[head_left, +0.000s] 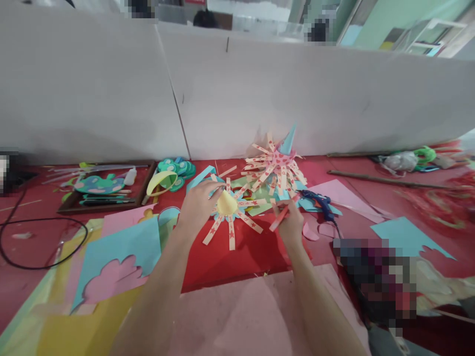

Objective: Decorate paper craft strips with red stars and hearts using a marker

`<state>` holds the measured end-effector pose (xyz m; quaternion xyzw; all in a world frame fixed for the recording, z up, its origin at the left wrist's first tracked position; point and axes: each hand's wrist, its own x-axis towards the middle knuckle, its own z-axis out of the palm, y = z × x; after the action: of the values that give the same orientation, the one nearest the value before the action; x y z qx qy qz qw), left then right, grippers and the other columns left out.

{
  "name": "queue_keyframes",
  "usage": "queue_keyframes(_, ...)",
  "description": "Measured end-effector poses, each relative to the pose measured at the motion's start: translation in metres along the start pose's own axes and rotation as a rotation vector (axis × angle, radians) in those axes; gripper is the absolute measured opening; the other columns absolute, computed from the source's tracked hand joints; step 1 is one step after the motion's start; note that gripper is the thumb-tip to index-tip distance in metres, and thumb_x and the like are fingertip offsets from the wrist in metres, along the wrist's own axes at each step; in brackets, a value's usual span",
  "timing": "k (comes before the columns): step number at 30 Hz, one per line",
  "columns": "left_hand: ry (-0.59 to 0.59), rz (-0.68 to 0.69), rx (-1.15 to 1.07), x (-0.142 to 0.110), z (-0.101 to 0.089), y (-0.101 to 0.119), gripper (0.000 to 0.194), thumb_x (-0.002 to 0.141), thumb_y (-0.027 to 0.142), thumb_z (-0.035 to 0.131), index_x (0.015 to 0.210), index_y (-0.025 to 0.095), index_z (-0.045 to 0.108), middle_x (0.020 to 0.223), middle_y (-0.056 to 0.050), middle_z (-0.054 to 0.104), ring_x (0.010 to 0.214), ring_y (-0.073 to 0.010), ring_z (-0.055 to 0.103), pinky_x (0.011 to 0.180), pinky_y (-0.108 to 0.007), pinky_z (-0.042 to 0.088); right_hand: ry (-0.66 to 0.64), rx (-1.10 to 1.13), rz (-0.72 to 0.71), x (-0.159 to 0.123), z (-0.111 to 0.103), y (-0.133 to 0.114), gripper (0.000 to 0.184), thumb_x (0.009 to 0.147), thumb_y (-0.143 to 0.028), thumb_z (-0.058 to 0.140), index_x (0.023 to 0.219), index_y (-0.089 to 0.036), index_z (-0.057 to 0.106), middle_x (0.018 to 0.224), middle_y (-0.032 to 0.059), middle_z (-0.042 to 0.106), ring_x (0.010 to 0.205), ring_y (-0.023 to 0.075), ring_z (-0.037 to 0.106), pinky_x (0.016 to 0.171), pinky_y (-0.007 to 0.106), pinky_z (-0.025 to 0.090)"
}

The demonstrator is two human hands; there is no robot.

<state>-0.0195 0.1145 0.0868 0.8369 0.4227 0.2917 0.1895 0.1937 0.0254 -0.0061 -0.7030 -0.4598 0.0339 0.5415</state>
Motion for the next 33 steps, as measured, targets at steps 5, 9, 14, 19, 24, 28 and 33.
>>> queue_keyframes(5,-0.010,-0.021,0.038,-0.002,-0.004,0.001,0.025,0.085,0.028,0.042,0.095,0.025,0.065,0.101,-0.002,0.067,0.091,-0.0168,0.060,0.078,-0.028,0.044,0.129,-0.292,-0.096,0.006,-0.009,0.009,0.017,0.082,-0.029,0.045,0.071,-0.019,0.053,0.067,0.0031,0.053,0.065,0.0175,0.049,0.063,0.030,0.037)
queue_keyframes(9,-0.003,-0.020,0.067,-0.001,-0.009,-0.001,0.025,0.084,0.028,0.042,0.092,0.023,0.066,0.101,-0.003,0.067,0.092,-0.0180,0.060,0.079,-0.030,0.044,0.149,-0.429,-0.136,0.006,-0.007,0.012,0.020,0.084,-0.027,0.041,0.071,-0.020,0.054,0.065,0.0047,0.053,0.068,0.0200,0.047,0.066,0.032,0.035)
queue_keyframes(14,0.055,-0.015,0.083,-0.001,-0.015,-0.002,0.024,0.084,0.027,0.044,0.092,0.021,0.066,0.096,-0.003,0.069,0.089,-0.0177,0.061,0.077,-0.029,0.043,0.171,-0.468,-0.122,0.007,-0.004,0.017,0.020,0.084,-0.023,0.040,0.072,-0.019,0.055,0.070,0.0058,0.058,0.071,0.0202,0.048,0.067,0.032,0.034)
queue_keyframes(19,0.065,-0.015,0.047,-0.004,-0.012,0.002,0.023,0.084,0.026,0.043,0.092,0.023,0.065,0.097,-0.001,0.069,0.089,-0.0166,0.061,0.079,-0.029,0.044,0.162,-0.519,-0.134,0.006,-0.003,0.020,0.018,0.085,-0.027,0.042,0.081,-0.018,0.057,0.073,0.0072,0.059,0.075,0.0226,0.049,0.069,0.034,0.034)
queue_keyframes(24,0.040,-0.027,0.028,-0.004,-0.012,0.005,0.023,0.084,0.025,0.044,0.093,0.025,0.065,0.096,-0.002,0.069,0.089,-0.0176,0.061,0.078,-0.030,0.044,0.128,-0.495,-0.217,0.002,0.003,0.015,0.017,0.084,-0.031,0.045,0.086,-0.019,0.057,0.076,0.0069,0.060,0.076,0.0224,0.051,0.072,0.034,0.036)
queue_keyframes(28,0.021,-0.041,0.000,-0.005,-0.015,0.006,0.023,0.083,0.025,0.045,0.093,0.025,0.066,0.096,-0.001,0.069,0.087,-0.0170,0.061,0.077,-0.030,0.044,0.064,-0.425,-0.257,-0.002,0.006,0.013,0.018,0.086,-0.031,0.043,0.084,-0.018,0.056,0.073,0.0068,0.060,0.074,0.0218,0.051,0.072,0.034,0.038)
queue_keyframes(33,0.001,-0.049,-0.009,-0.006,-0.014,0.011,0.022,0.084,0.025,0.046,0.091,0.026,0.066,0.095,0.000,0.069,0.086,-0.0169,0.061,0.075,-0.029,0.045,0.023,-0.339,-0.265,-0.004,0.008,0.006,0.018,0.086,-0.030,0.042,0.085,-0.019,0.055,0.078,0.0072,0.063,0.075,0.0213,0.052,0.071,0.035,0.039)
